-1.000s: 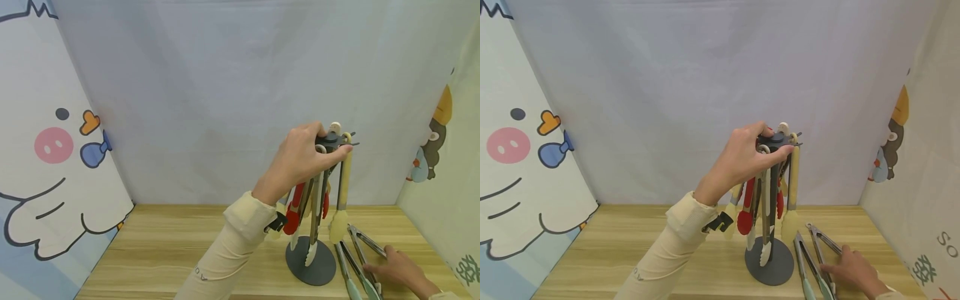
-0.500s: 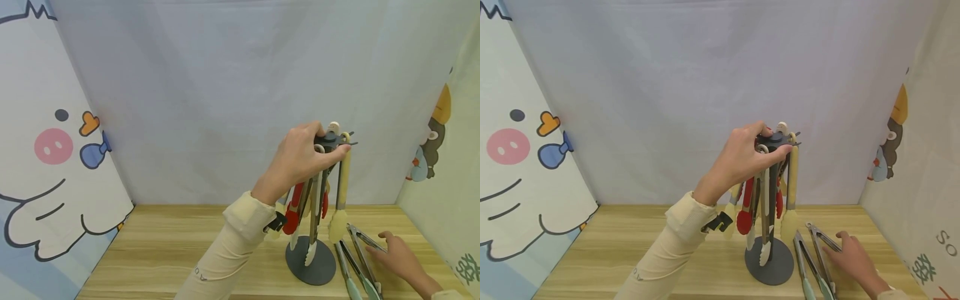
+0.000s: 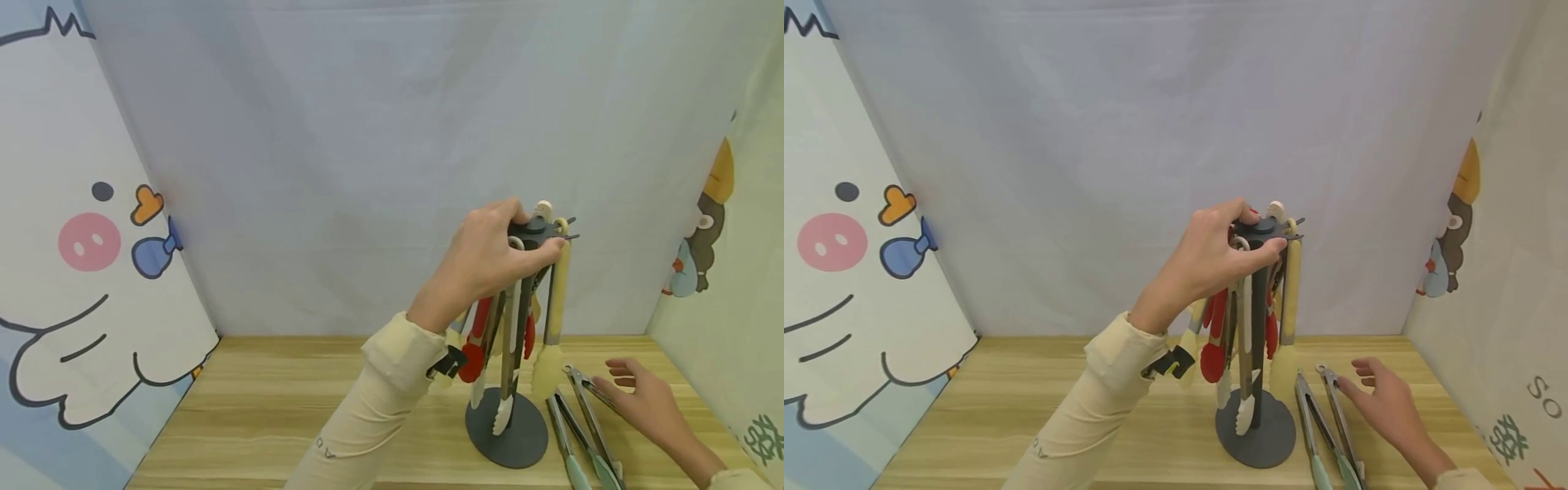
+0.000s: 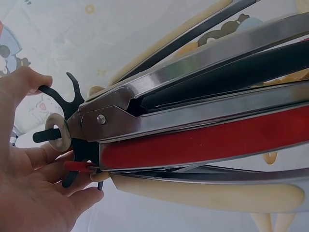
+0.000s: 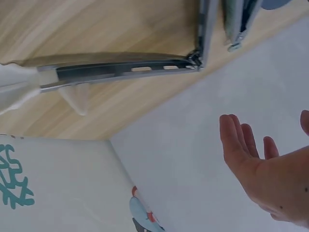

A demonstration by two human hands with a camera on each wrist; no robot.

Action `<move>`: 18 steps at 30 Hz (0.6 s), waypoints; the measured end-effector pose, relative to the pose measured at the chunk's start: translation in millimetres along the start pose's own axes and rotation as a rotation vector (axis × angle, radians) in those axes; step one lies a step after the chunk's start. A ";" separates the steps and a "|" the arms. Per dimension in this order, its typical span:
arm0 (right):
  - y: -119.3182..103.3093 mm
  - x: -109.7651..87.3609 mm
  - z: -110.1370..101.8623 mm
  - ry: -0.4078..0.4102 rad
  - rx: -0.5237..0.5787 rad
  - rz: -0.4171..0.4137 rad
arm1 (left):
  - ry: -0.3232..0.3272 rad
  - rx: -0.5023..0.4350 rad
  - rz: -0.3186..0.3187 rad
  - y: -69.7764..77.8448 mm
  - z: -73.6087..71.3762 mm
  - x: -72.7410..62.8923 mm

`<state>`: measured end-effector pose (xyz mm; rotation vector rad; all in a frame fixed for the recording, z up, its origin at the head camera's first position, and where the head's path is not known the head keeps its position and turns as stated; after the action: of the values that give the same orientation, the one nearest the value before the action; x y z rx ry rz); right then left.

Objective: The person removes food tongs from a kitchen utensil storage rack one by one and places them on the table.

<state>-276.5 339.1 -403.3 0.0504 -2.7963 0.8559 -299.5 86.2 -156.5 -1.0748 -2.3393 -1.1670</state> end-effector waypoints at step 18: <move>-54.2 5.0 -26.2 0.145 0.157 -0.093 | -0.014 -0.033 -0.011 -2.3 -3.2 -1.1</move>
<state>-271.0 308.8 -351.3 0.1366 -2.5675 1.0114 -300.7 82.2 -156.5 -1.0859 -2.3476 -1.2103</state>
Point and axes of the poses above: each hand's wrist, its own x-axis towards the middle knuckle, its own z-axis out of the palm, y = z × x, the point moved 8 cm from there along x, towards the middle knuckle, and after that the axes turned 2 degrees about -x, right-handed, at the moved point
